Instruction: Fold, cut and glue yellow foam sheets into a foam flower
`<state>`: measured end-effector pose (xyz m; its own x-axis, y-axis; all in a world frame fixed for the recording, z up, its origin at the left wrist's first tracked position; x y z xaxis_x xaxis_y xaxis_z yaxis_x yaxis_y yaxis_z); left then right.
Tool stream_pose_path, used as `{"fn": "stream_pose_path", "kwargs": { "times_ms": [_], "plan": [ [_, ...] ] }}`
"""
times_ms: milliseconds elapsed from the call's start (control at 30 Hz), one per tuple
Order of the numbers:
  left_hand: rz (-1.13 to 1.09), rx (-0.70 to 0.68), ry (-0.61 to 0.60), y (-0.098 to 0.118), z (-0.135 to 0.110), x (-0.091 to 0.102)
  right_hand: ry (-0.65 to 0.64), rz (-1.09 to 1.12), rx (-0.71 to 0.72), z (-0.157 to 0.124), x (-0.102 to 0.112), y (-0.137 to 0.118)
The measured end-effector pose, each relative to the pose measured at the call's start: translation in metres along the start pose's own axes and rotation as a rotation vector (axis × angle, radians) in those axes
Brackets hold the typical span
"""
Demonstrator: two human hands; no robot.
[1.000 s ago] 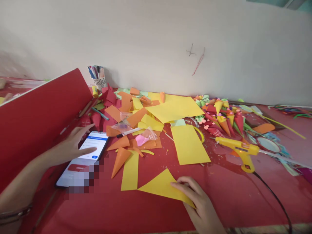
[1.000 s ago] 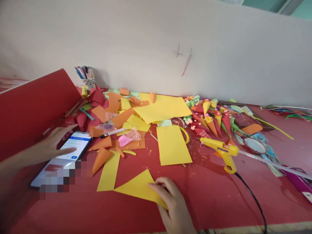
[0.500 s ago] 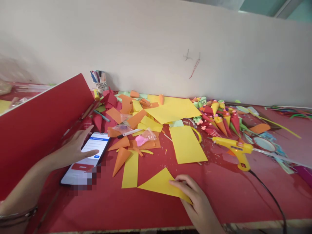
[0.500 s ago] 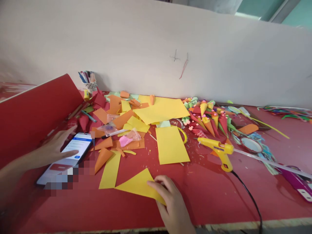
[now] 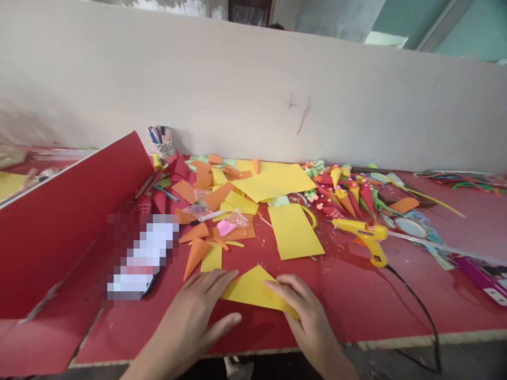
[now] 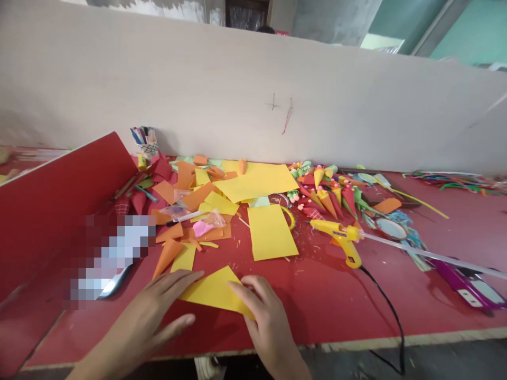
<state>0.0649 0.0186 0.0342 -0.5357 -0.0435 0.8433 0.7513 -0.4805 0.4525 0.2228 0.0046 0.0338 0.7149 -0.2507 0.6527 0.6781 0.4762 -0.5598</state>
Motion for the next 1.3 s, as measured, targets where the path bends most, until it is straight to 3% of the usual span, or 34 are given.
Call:
{"fn": "stream_pose_path", "kwargs": {
  "times_ms": [100,233,533,1000,1300],
  "plan": [
    [-0.067,0.015,0.081,0.013,0.006,-0.006,0.056,-0.064,0.099,0.007,0.005,-0.012],
    [-0.096,0.054,0.132,0.012,0.013,-0.003,0.081,-0.103,0.18,0.015,0.013,-0.021],
    [-0.089,0.171,0.025,0.01,0.009,-0.014,0.066,-0.142,0.254,0.012,0.018,-0.026],
    [0.013,0.185,0.103,0.011,0.011,-0.017,0.146,-0.205,0.253,0.009,0.012,-0.02],
    [-0.084,0.311,-0.016,0.003,0.007,-0.023,0.108,-0.203,0.286,0.003,0.007,-0.022]
  ]
}}
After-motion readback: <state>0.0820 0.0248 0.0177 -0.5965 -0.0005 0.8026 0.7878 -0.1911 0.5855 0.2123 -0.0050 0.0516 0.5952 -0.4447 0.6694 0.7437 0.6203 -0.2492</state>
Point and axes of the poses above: each hand's wrist, its own z-axis towards the middle knuckle, its own x-axis out of the back of the hand, y = z × x, the point moved 9 cm from there along z, towards the middle knuckle, and after that the axes turned 13 degrees about y, right-handed, at the moved point
